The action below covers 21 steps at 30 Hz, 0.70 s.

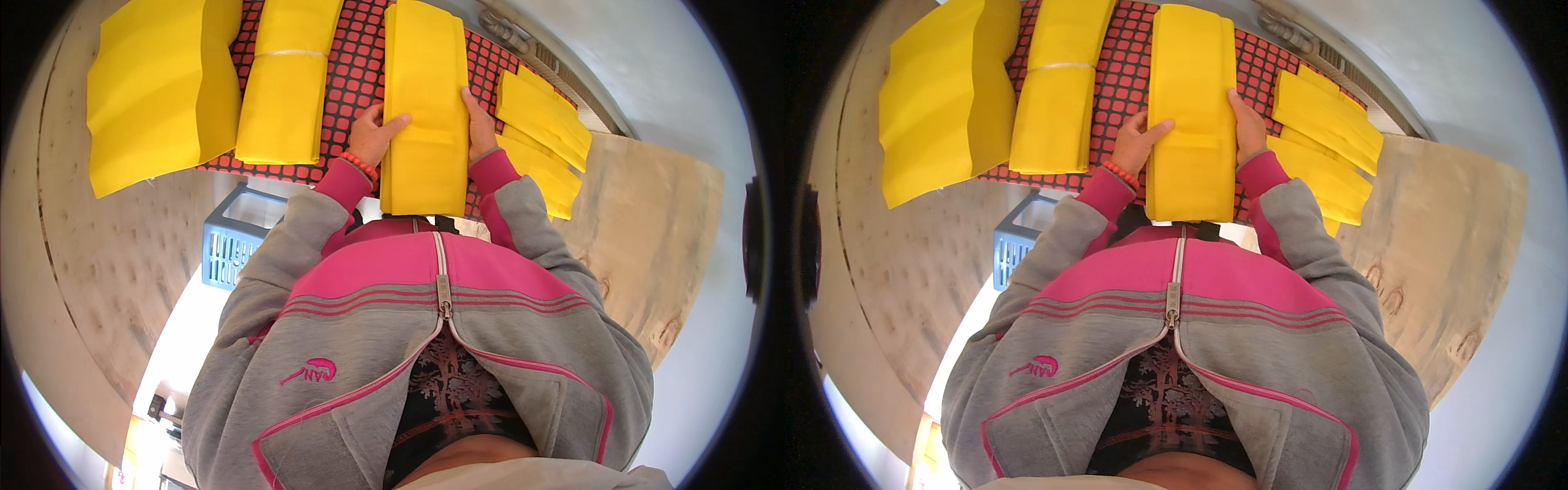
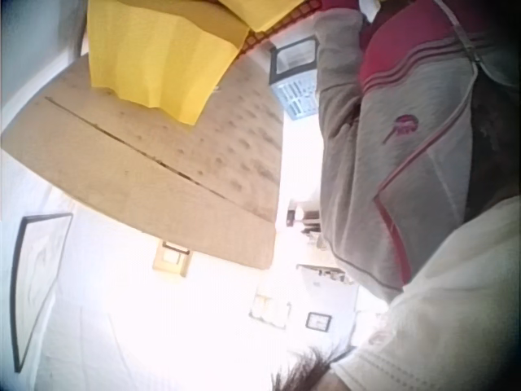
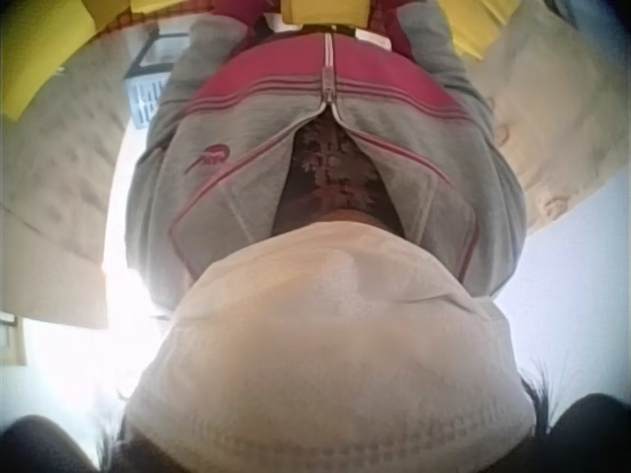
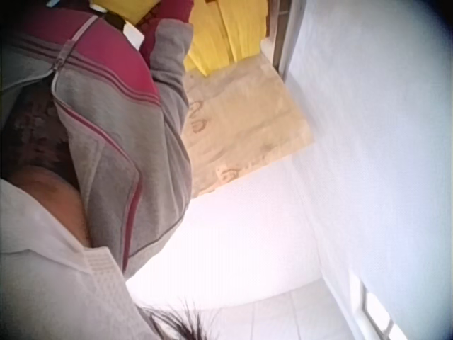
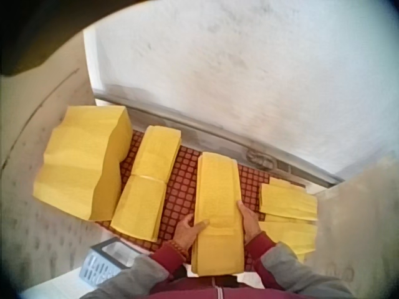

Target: The person folds yellow fabric pieces into uniform stacks and secures each bundle with a white tie. The person repeatedly picks up fabric, aligns edges, and ties the bundles on a red-and-black checkered mat.

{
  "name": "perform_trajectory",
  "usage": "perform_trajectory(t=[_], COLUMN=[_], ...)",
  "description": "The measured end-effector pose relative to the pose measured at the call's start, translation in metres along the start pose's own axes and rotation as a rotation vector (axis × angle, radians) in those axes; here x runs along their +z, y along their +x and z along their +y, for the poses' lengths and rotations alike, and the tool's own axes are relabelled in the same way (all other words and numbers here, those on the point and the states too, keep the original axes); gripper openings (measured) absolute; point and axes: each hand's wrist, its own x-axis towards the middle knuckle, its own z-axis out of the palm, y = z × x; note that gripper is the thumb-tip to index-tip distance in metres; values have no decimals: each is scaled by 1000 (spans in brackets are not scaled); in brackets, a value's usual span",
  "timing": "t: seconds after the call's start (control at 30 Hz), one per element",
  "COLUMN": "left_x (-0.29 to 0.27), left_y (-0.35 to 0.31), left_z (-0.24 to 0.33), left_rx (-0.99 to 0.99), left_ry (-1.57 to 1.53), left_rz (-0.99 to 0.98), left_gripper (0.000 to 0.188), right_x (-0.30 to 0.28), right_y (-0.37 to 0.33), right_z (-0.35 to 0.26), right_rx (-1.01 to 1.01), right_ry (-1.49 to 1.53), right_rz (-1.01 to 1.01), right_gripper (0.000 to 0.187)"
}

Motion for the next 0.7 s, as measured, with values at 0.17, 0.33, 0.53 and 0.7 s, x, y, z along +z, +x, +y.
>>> perform_trajectory(t=[0.17, 0.33, 0.53, 0.7], left_x=[-8, -12, -23, -89], left_y=[12, 12, -36, -108], left_z=[-8, -15, 6, 10], left_rx=[35, 73, 67, -88], left_ry=[-9, 296, 591, 270], left_rz=[-26, 74, 180, -118], left_gripper=[40, 57, 63, 36], right_x=[0, 0, -5, -16], right_y=[1, -4, -11, 1], right_z=[1, 4, 3, 11], right_rx=[31, 73, 19, -24], right_ry=[82, 122, -45, -111], right_rz=[-52, -143, -48, 6], right_gripper=[40, 46, 55, 67])
